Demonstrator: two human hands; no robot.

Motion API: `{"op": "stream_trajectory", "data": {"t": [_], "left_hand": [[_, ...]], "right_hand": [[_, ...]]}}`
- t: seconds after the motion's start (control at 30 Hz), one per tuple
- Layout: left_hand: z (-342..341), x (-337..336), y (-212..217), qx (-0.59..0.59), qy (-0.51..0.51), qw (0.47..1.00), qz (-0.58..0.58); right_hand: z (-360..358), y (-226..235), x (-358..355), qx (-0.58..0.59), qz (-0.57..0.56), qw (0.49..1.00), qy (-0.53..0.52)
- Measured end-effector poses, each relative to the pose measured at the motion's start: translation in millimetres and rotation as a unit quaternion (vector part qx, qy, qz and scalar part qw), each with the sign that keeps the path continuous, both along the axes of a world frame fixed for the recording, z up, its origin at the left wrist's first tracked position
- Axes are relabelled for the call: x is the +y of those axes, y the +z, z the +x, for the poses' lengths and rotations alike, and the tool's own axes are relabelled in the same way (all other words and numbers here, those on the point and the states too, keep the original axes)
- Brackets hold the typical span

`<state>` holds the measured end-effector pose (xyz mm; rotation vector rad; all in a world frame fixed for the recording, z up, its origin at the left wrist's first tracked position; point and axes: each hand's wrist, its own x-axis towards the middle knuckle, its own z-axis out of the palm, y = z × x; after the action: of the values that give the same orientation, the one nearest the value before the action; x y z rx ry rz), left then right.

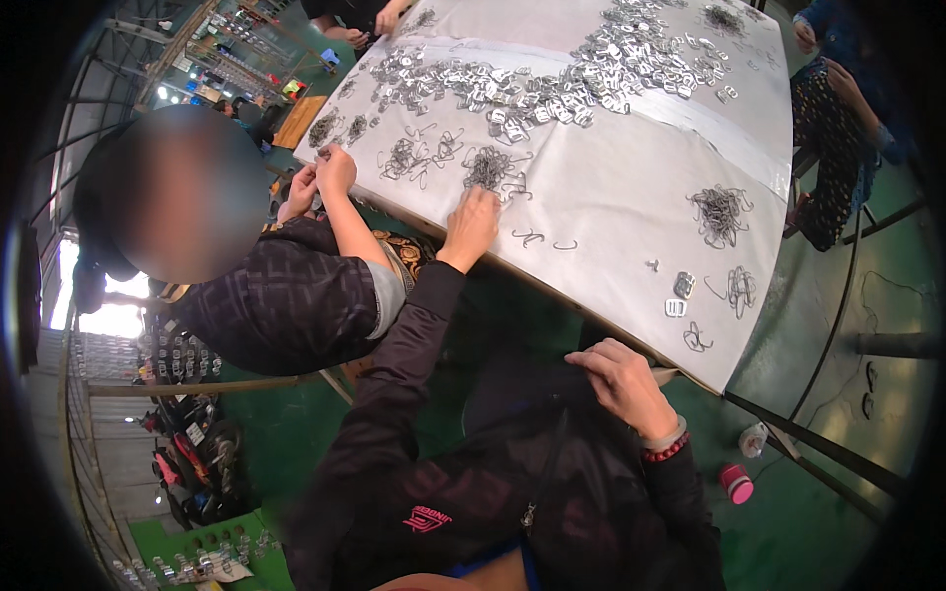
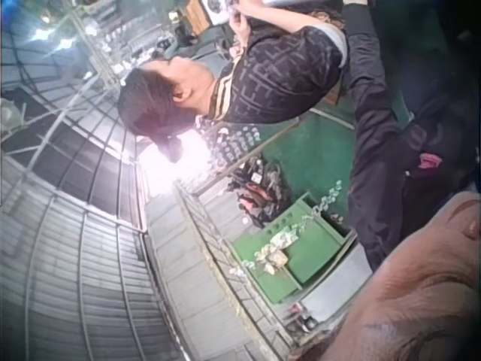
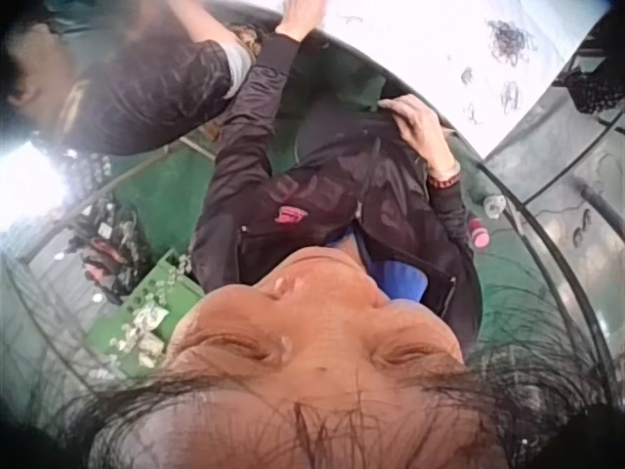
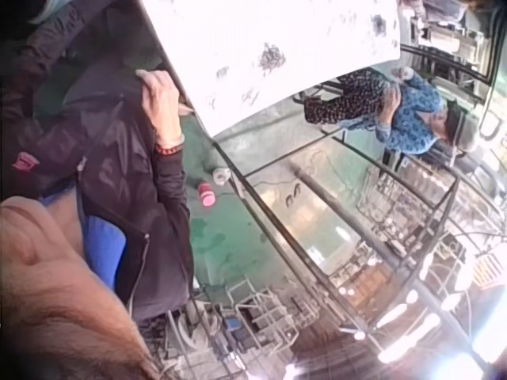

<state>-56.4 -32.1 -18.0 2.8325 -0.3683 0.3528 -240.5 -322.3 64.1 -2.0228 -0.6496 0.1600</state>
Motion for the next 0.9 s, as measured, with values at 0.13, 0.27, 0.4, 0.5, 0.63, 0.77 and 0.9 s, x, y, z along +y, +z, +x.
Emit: {"op": "stream_trajectory", "data": {"t": [0.13,0.27,0.4,0.5,0.63,0.77,0.9], "left_hand": [[-8,6,24,0.011,0.058,0.986,-0.156],[-31,-20,37,-0.023,-0.044,0.970,-0.239],[-66,-78,22,0.049,-0.130,0.966,-0.220],[-72,-108,9,0.086,-0.136,0.964,-0.210],[-75,-131,2,0.075,-0.132,0.970,-0.189],[-68,-117,7,0.049,-0.102,0.959,-0.261],[-32,-59,18,-0.017,-0.010,0.974,-0.227]], "right_hand": [[-12,-2,4,0.009,-0.017,1.000,0.020],[-11,-11,15,0.000,-0.029,0.998,0.062],[-10,-14,32,-0.030,-0.014,0.992,0.122],[-8,-14,36,-0.033,-0.011,0.991,0.129],[-4,-17,29,-0.013,-0.026,0.993,0.116],[3,-20,21,0.007,-0.031,0.993,0.112],[19,-16,16,0.026,-0.010,0.995,0.098]]}}
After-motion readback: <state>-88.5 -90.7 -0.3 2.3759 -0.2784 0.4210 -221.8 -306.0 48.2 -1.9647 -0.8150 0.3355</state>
